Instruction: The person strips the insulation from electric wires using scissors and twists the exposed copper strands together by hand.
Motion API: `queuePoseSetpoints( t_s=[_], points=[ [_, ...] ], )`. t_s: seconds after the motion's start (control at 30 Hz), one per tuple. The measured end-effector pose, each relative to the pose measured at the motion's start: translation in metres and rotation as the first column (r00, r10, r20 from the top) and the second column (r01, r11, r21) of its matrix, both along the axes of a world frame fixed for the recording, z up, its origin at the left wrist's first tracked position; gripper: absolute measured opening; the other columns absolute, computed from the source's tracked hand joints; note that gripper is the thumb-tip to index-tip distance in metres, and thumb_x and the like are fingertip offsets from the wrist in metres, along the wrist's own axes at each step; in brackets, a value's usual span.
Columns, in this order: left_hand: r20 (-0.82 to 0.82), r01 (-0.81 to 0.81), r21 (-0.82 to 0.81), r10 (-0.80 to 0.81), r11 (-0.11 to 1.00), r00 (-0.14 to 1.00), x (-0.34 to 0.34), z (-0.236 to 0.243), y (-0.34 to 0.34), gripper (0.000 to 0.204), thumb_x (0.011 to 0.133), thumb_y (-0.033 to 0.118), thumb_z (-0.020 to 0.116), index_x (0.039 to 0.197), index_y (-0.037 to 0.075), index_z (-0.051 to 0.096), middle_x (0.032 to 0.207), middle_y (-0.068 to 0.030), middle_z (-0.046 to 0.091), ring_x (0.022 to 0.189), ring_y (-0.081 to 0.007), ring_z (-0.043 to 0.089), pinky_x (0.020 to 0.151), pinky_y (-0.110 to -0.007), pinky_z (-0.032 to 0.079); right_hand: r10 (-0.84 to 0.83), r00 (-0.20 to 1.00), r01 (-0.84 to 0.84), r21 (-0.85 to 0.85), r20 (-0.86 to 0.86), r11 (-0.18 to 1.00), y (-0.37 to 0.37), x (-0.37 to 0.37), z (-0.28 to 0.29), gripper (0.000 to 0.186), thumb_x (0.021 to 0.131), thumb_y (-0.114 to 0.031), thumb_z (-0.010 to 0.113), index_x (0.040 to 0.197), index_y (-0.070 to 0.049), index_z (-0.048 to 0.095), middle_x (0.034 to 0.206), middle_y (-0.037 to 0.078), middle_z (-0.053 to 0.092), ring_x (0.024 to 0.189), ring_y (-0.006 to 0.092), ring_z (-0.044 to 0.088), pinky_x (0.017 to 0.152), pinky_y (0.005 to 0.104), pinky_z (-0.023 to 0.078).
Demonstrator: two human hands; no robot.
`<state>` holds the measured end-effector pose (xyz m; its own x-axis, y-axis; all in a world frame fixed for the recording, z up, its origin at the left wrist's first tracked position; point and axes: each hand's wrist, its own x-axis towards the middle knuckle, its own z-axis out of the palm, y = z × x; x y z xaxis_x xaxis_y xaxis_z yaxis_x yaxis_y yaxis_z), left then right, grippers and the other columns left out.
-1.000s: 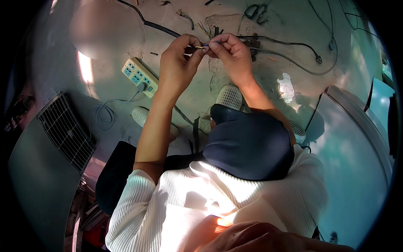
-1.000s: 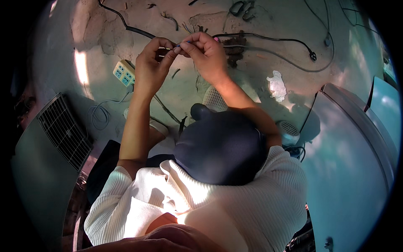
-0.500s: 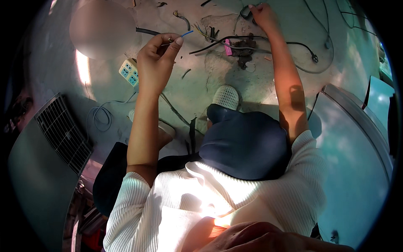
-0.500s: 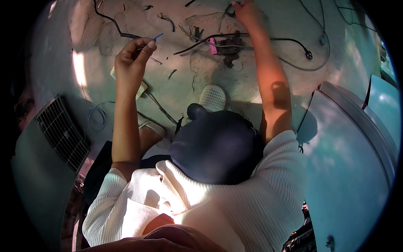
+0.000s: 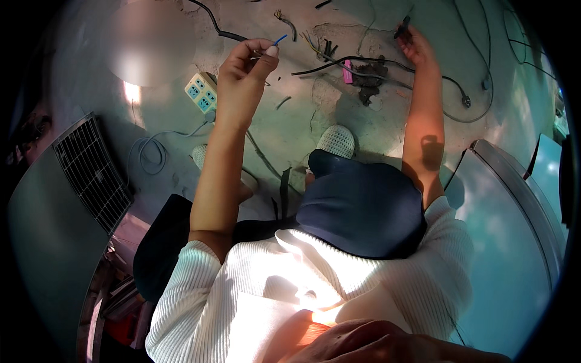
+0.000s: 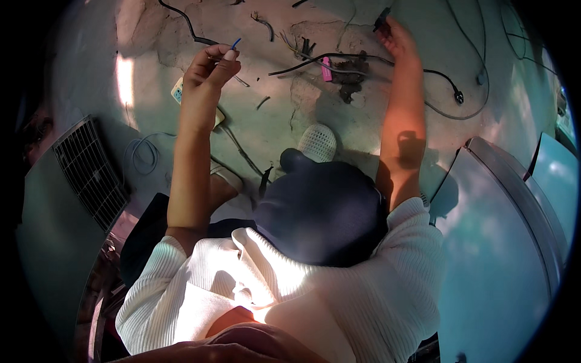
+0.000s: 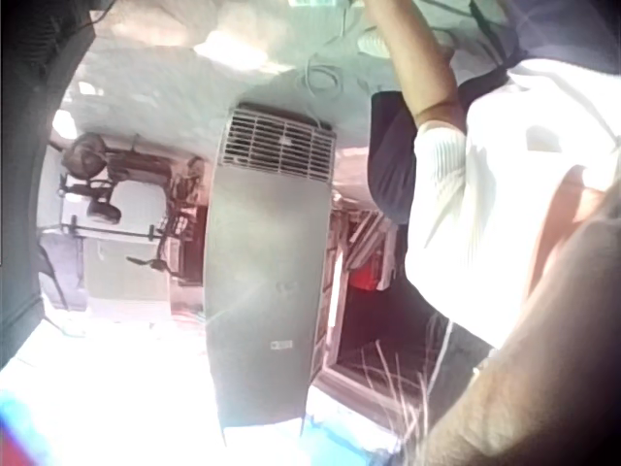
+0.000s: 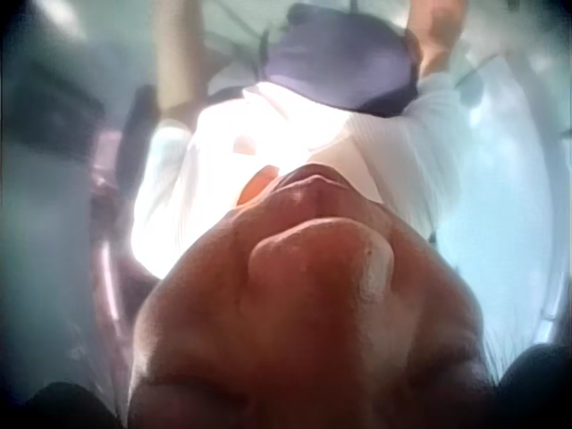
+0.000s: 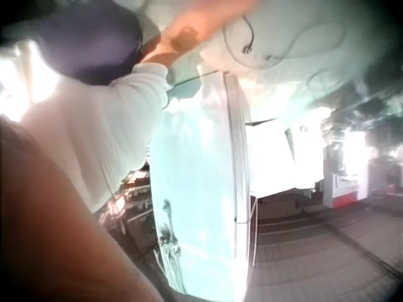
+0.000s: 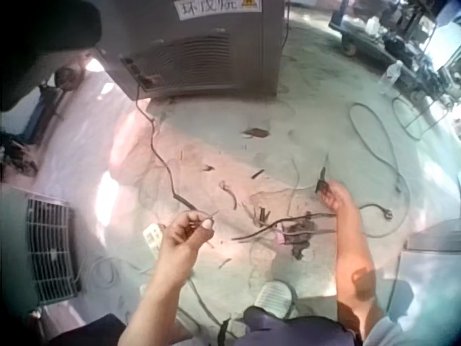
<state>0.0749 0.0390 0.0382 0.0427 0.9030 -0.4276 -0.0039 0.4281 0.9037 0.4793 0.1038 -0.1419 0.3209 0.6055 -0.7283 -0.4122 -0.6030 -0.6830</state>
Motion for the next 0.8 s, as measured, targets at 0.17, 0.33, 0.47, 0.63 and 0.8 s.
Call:
queuePoseSetpoints(
  t_s=[0.17,0.33,0.47,0.63,0.8],
  points=[
    [0.087,-0.061,-0.014,0.062,0.998,0.994,0.004,-0.001,-0.005,0.020,0.091,0.020,0.066,0.102,0.005,0.061,0.098,-0.0027,0.064,0.088,-0.0112,0.062,0.087,-0.026,0.049,0.205,0.953,-0.133,0.301,-0.223,0.944,-0.062,-0.085,0.094,0.036,0.086,-0.017,0.070,0.116,0.000,0.059,0.102,0.006,0.066,0.090,0.0137,0.064,0.078,0.0248,0.052],
    [0.127,-0.061,-0.035,0.065,0.998,0.990,0.007,-0.001,-0.005,0.020,0.091,0.020,0.065,0.103,0.005,0.060,0.100,-0.0044,0.065,0.088,-0.0124,0.063,0.086,-0.028,0.051,0.474,0.831,-0.370,0.345,-0.293,0.862,-0.105,-0.150,0.126,0.038,0.085,-0.018,0.072,0.116,-0.001,0.058,0.089,0.000,0.057,0.080,0.0111,0.054,0.079,0.0236,0.047],
    [0.132,-0.071,-0.035,0.075,0.997,0.988,0.008,0.001,-0.003,0.019,0.091,0.020,0.065,0.103,0.005,0.061,0.099,-0.0040,0.065,0.088,-0.0120,0.063,0.085,-0.027,0.051,0.653,0.750,-0.565,0.412,-0.106,0.715,-0.118,-0.174,0.143,0.035,0.083,-0.020,0.074,0.110,-0.005,0.057,0.089,-0.001,0.053,0.081,0.0099,0.050,0.075,0.0243,0.045],
    [0.111,-0.085,-0.041,0.089,0.996,0.990,0.010,0.004,-0.004,0.020,0.091,0.019,0.066,0.103,0.004,0.061,0.097,-0.0033,0.065,0.087,-0.0116,0.063,0.084,-0.027,0.051,0.617,0.549,-0.826,0.254,0.564,0.503,-0.116,-0.183,0.156,0.056,0.066,-0.031,0.087,0.101,-0.004,0.055,0.083,0.001,0.054,0.073,0.0120,0.049,0.071,0.0253,0.046],
    [0.121,-0.068,-0.019,0.070,0.998,0.990,0.008,0.001,-0.008,0.024,0.091,0.018,0.066,0.109,0.003,0.063,0.095,-0.0022,0.066,0.087,-0.0115,0.063,0.084,-0.027,0.052,0.627,0.373,-0.881,0.049,0.684,0.470,-0.110,-0.190,0.174,0.069,0.057,-0.047,0.088,0.102,-0.006,0.056,0.082,0.002,0.057,0.068,0.0141,0.052,0.063,0.0287,0.048]
  ],
)
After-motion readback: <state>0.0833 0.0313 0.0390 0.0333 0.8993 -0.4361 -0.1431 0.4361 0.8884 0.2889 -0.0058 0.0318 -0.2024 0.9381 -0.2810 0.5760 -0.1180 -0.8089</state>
